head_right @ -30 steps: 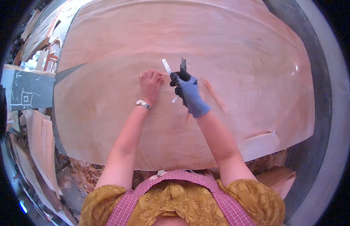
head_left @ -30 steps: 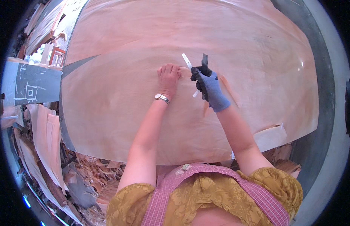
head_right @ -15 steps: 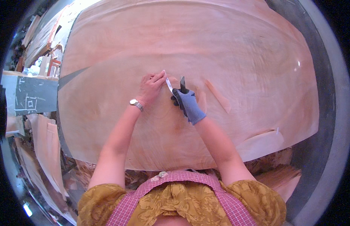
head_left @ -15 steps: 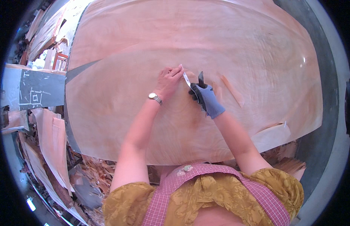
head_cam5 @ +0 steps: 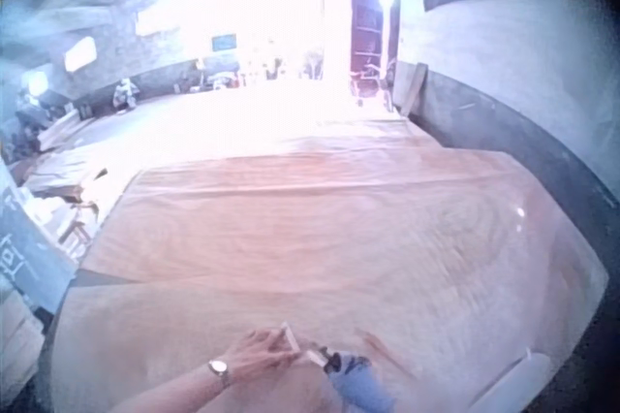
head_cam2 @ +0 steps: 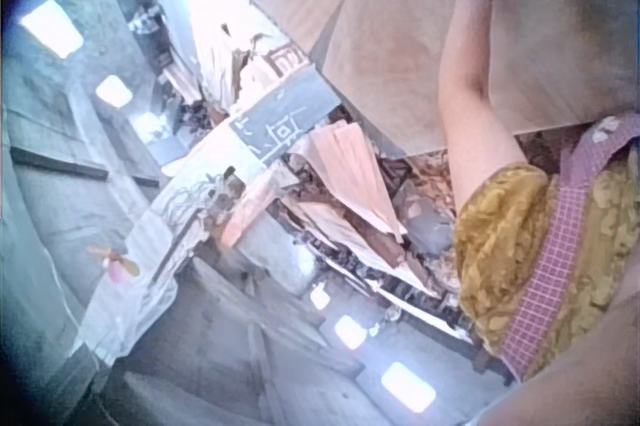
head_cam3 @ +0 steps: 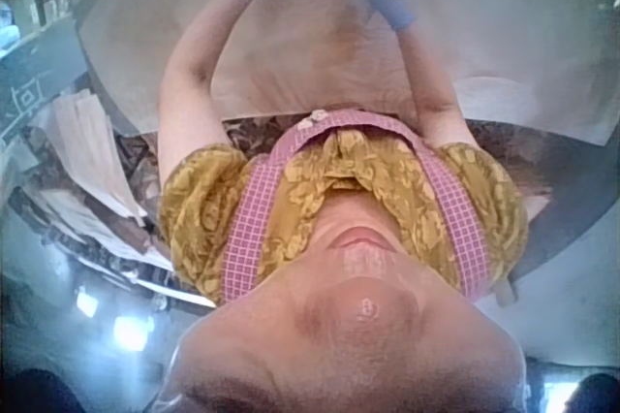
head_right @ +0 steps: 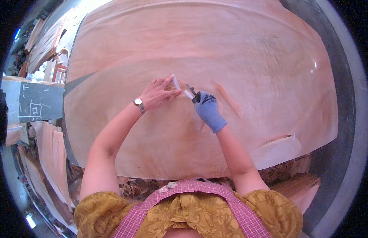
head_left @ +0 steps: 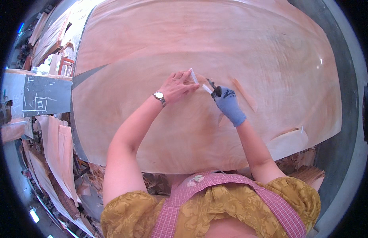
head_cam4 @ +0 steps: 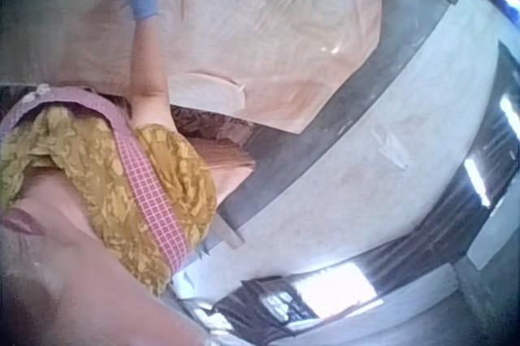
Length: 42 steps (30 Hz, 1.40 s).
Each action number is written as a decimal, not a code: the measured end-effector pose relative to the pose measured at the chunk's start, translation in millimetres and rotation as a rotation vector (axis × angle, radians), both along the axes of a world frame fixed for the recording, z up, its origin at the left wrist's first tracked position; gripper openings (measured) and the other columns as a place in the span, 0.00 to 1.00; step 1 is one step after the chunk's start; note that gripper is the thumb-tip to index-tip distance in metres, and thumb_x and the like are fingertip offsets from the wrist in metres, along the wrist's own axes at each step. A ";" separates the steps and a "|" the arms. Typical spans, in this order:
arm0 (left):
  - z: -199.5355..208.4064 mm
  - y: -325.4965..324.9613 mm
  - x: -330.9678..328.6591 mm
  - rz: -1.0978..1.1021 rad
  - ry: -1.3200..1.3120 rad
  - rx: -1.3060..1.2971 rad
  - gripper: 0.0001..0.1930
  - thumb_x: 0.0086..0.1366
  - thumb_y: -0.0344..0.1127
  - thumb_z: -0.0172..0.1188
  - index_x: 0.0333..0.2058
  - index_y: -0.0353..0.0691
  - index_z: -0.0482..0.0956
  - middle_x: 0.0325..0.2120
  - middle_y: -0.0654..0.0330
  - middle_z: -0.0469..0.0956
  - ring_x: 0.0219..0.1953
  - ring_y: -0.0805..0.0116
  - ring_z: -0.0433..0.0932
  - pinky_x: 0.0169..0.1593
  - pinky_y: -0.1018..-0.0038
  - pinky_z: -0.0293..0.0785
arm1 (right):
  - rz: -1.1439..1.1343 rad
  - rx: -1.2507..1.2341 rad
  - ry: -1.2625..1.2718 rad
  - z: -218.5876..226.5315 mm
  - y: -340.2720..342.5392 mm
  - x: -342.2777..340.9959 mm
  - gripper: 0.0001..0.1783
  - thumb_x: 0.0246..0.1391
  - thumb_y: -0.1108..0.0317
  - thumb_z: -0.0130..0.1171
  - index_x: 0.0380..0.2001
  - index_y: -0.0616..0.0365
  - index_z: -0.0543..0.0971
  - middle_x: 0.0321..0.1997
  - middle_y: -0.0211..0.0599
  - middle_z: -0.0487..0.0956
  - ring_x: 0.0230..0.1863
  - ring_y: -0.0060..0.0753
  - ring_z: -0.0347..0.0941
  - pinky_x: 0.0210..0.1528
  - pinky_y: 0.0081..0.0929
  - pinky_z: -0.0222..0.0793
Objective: The person organizes and stacks large thin wood veneer sheets, then uses a knife and tape to repair or reinforce sections of a veneer sheet.
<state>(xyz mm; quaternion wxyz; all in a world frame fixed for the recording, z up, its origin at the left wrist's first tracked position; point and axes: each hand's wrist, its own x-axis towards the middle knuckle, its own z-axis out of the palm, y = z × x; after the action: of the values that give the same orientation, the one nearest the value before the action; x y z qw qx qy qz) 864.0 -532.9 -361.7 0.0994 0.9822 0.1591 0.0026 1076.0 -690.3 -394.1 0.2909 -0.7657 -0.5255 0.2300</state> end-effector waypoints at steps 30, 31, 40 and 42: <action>-41.5 -41.2 46.8 0.134 -0.245 0.038 0.25 0.59 0.43 0.60 0.57 0.49 0.76 0.63 0.64 0.70 0.65 0.59 0.63 0.66 0.58 0.51 | -1.291 0.496 0.676 -7.5 -320.9 194.5 0.07 0.62 0.62 0.59 0.38 0.51 0.78 0.25 0.29 0.79 0.13 0.17 0.62 0.14 0.18 0.56; -42.2 -40.4 49.1 0.134 -0.251 0.043 0.25 0.59 0.42 0.60 0.57 0.49 0.76 0.62 0.64 0.70 0.65 0.59 0.64 0.66 0.58 0.51 | -1.275 0.535 0.792 -12.1 -323.9 201.9 0.08 0.61 0.59 0.61 0.38 0.50 0.78 0.24 0.27 0.77 0.13 0.15 0.61 0.14 0.18 0.56; -43.8 -41.9 53.1 0.150 -0.213 0.104 0.24 0.61 0.38 0.57 0.58 0.50 0.75 0.62 0.65 0.71 0.65 0.60 0.64 0.67 0.58 0.51 | -1.145 0.165 0.687 -26.6 -300.2 252.7 0.17 0.52 0.57 0.71 0.29 0.53 0.74 0.20 0.25 0.75 0.13 0.14 0.63 0.14 0.16 0.56; -39.6 -44.7 55.9 0.151 -0.202 0.101 0.24 0.61 0.37 0.56 0.58 0.50 0.75 0.62 0.66 0.70 0.66 0.61 0.64 0.68 0.58 0.51 | -1.175 0.103 0.605 -26.0 -297.1 253.5 0.20 0.51 0.54 0.72 0.29 0.54 0.73 0.19 0.26 0.75 0.13 0.14 0.64 0.14 0.16 0.57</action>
<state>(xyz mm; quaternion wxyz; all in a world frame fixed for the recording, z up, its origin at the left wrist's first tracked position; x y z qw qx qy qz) 919.9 -577.6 -401.4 0.0650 0.9659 0.2214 0.1172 1329.5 -987.4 -420.1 0.5389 -0.8117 0.0741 0.2126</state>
